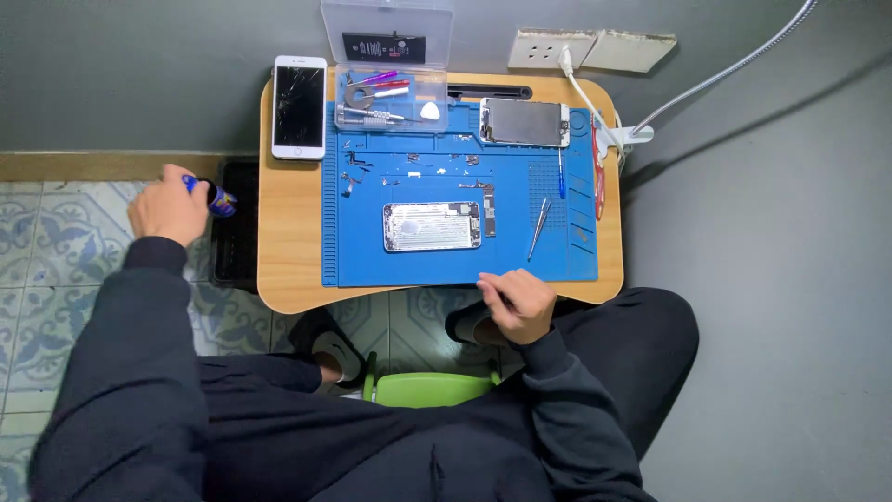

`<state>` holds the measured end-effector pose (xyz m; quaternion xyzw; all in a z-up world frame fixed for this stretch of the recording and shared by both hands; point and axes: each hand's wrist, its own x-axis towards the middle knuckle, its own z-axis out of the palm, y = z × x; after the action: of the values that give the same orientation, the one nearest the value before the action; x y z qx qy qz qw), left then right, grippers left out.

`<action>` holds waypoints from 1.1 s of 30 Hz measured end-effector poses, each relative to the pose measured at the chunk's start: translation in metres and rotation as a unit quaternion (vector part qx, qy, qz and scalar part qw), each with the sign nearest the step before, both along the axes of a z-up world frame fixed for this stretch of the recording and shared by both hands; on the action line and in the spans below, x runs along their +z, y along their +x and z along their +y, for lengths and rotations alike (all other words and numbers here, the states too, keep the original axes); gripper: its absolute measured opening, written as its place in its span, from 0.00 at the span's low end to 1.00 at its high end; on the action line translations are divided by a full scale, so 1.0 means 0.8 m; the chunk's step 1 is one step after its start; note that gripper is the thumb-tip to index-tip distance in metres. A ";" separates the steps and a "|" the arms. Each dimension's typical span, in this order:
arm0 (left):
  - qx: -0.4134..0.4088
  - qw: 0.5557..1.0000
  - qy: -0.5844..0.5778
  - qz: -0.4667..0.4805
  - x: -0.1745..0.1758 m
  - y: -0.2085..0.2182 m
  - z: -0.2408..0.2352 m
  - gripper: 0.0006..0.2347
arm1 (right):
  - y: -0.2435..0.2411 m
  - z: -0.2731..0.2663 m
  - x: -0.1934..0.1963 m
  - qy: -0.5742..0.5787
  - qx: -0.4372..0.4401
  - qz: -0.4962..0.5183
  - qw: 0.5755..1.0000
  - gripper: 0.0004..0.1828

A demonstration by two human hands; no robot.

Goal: The person sits cross-legged on the floor and uses a screwdriver and tweezers to work on a disassembled smartphone placed on a blue mat. They remove and reattach small components and screws, briefly pause to open a small bottle, and continue the repair process.

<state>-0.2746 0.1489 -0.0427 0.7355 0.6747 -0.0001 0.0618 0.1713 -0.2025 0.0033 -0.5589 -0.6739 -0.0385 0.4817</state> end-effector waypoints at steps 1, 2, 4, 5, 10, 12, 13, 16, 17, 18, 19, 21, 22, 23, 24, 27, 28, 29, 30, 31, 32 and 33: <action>0.000 1.000 0.000 -0.001 0.028 -0.002 -0.016 0.16 | -0.008 -0.003 0.001 0.000 0.000 -0.001 1.000 0.10; -0.036 0.998 0.055 0.022 0.057 -0.004 -0.031 0.15 | -0.015 -0.003 0.001 0.014 0.014 0.013 1.000 0.10; -0.071 0.990 0.113 0.043 0.109 0.001 -0.076 0.15 | -0.030 -0.004 0.007 0.029 0.030 0.025 0.999 0.10; -0.119 0.979 0.161 0.030 0.134 0.008 -0.106 0.14 | -0.038 -0.006 0.012 0.016 0.053 0.060 0.997 0.09; -0.268 0.934 0.228 -0.069 0.243 0.097 -0.257 0.10 | -0.098 -0.027 0.054 -0.069 0.115 0.156 0.979 0.10; -0.407 0.886 0.174 -0.140 0.254 0.135 -0.297 0.12 | -0.123 -0.041 0.069 -0.145 0.144 0.201 0.958 0.38; -0.408 0.886 0.172 -0.140 0.253 0.154 -0.311 0.12 | -0.123 -0.044 0.076 -0.146 0.143 0.202 0.958 0.38; -0.537 0.809 0.063 -0.229 0.246 0.209 -0.348 0.12 | -0.118 -0.051 0.091 -0.221 0.158 0.180 0.945 0.49; -0.566 0.782 0.084 -0.246 0.243 0.222 -0.358 0.11 | -0.116 -0.052 0.094 -0.219 0.177 0.204 0.938 0.36; -0.594 0.753 0.106 -0.263 0.239 0.235 -0.366 0.13 | -0.113 -0.052 0.098 -0.216 0.196 0.226 0.929 0.29; -0.596 0.750 0.107 -0.265 0.236 0.245 -0.369 0.13 | -0.108 -0.056 0.091 -0.216 0.193 0.224 0.931 0.29; -0.625 0.715 0.119 -0.290 0.232 0.259 -0.380 0.14 | -0.103 -0.069 0.077 -0.221 0.195 0.255 0.921 0.38; -0.626 0.714 0.119 -0.291 0.229 0.264 -0.376 0.14 | -0.099 -0.072 0.074 -0.221 0.193 0.254 0.922 0.38; -0.648 0.691 0.172 -0.270 0.227 0.268 -0.373 0.17 | -0.095 -0.075 0.072 -0.237 0.223 0.256 0.910 0.23; -0.668 0.666 0.221 -0.248 0.225 0.270 -0.371 0.21 | -0.093 -0.080 0.069 -0.254 0.254 0.261 0.896 0.09; -0.700 0.612 0.299 -0.215 0.192 0.283 -0.365 0.21 | -0.087 -0.089 0.041 -0.265 0.302 0.222 0.889 0.09; -0.700 0.612 0.300 -0.213 0.185 0.285 -0.366 0.21 | -0.090 -0.094 0.032 -0.264 0.303 0.221 0.889 0.09; -0.709 0.611 0.284 -0.210 0.179 0.287 -0.366 0.21 | -0.092 -0.099 0.023 -0.295 0.268 0.241 0.885 0.08; -0.716 0.609 0.271 -0.205 0.174 0.291 -0.365 0.21 | -0.092 -0.101 0.014 -0.324 0.232 0.257 0.880 0.08; -0.716 0.609 0.275 -0.202 0.167 0.290 -0.367 0.21 | -0.097 -0.101 0.009 -0.321 0.234 0.254 0.882 0.08; -0.693 0.634 0.277 -0.203 0.161 0.291 -0.370 0.22 | -0.100 -0.103 0.006 -0.275 0.168 0.255 0.912 0.12; -0.668 0.659 0.278 -0.204 0.154 0.293 -0.374 0.24 | -0.103 -0.106 0.003 -0.226 0.102 0.253 0.935 0.17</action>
<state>-0.0404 -0.1503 0.0806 0.9528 -0.0595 0.2964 -0.0265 0.0888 -0.2870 0.0058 -0.5726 -0.5738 0.3070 0.4987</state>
